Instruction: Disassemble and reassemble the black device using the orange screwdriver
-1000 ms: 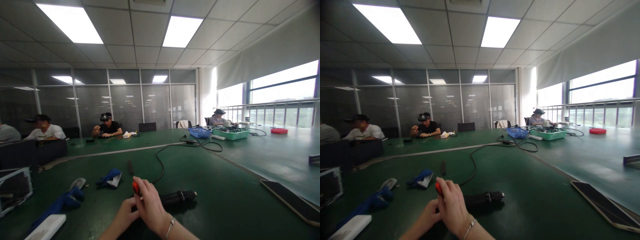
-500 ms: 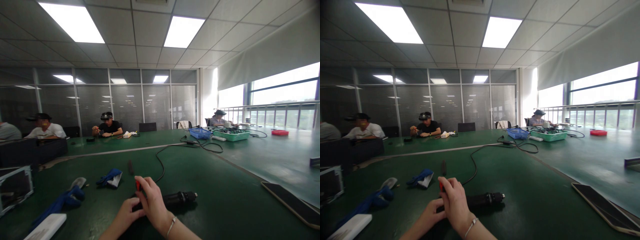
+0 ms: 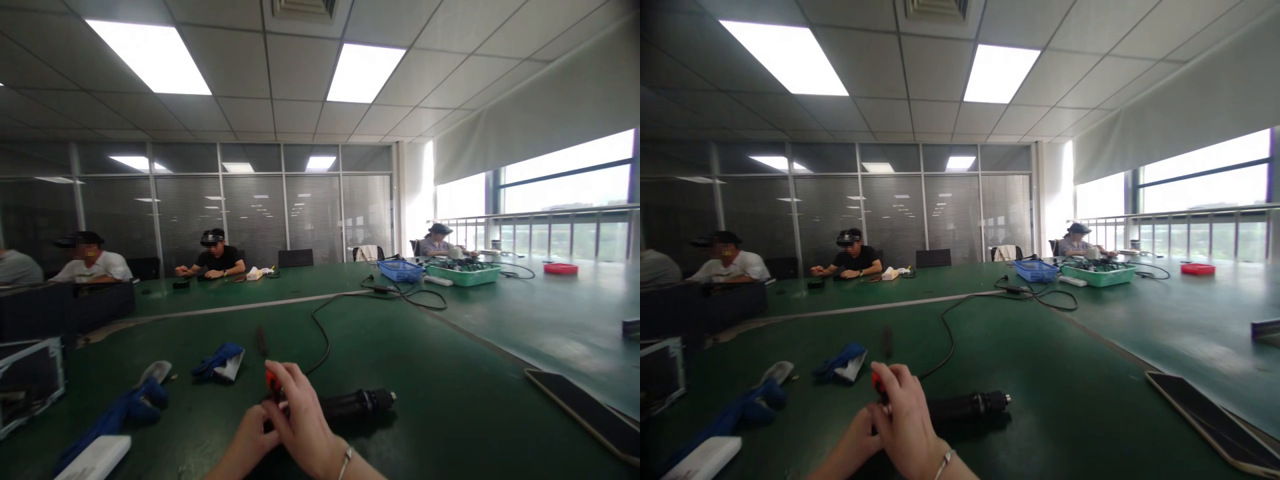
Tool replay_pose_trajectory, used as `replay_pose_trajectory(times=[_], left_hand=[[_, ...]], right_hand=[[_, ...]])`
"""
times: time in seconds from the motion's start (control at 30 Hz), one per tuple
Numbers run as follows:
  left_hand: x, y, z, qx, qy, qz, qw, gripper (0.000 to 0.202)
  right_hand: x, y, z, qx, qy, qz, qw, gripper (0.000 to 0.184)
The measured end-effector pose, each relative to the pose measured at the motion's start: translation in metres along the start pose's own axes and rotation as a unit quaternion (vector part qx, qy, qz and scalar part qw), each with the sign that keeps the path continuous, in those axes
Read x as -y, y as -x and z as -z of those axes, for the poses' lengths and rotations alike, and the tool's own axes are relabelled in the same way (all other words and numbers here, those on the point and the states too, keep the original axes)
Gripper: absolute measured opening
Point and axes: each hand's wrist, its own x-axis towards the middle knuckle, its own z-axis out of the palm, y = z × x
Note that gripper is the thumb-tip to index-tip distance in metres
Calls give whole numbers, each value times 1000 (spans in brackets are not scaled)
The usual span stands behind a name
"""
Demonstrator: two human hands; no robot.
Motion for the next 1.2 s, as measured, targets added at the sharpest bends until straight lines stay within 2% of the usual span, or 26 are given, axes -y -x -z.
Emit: replay_pose_trajectory(times=[0.1,0.23,0.43,0.57,0.77,0.93,1.1,1.2], left_hand=[[-4,3,0,-2,-10,15,1000,22],[-11,8,0,-2,-25,53,998,26],[-8,9,-3,-11,3,40,999,26],[-6,10,-4,-17,-1,48,999,26],[-16,11,-3,3,4,70,998,32],[-14,11,-3,-4,-2,66,998,28],[-13,11,-4,-14,17,61,998,28],[-14,12,-3,-12,5,75,997,27]], right_hand=[[-2,-1,0,-16,15,-12,1000,57],[-7,0,-1,14,-44,20,999,59],[-16,3,-2,-13,-2,0,1000,49],[-18,3,-3,12,-27,22,999,56],[-22,3,-3,-13,33,12,999,52],[-20,5,-3,31,7,38,999,59],[-20,5,-5,-25,52,25,998,47],[-21,4,-6,-15,45,32,998,47]])
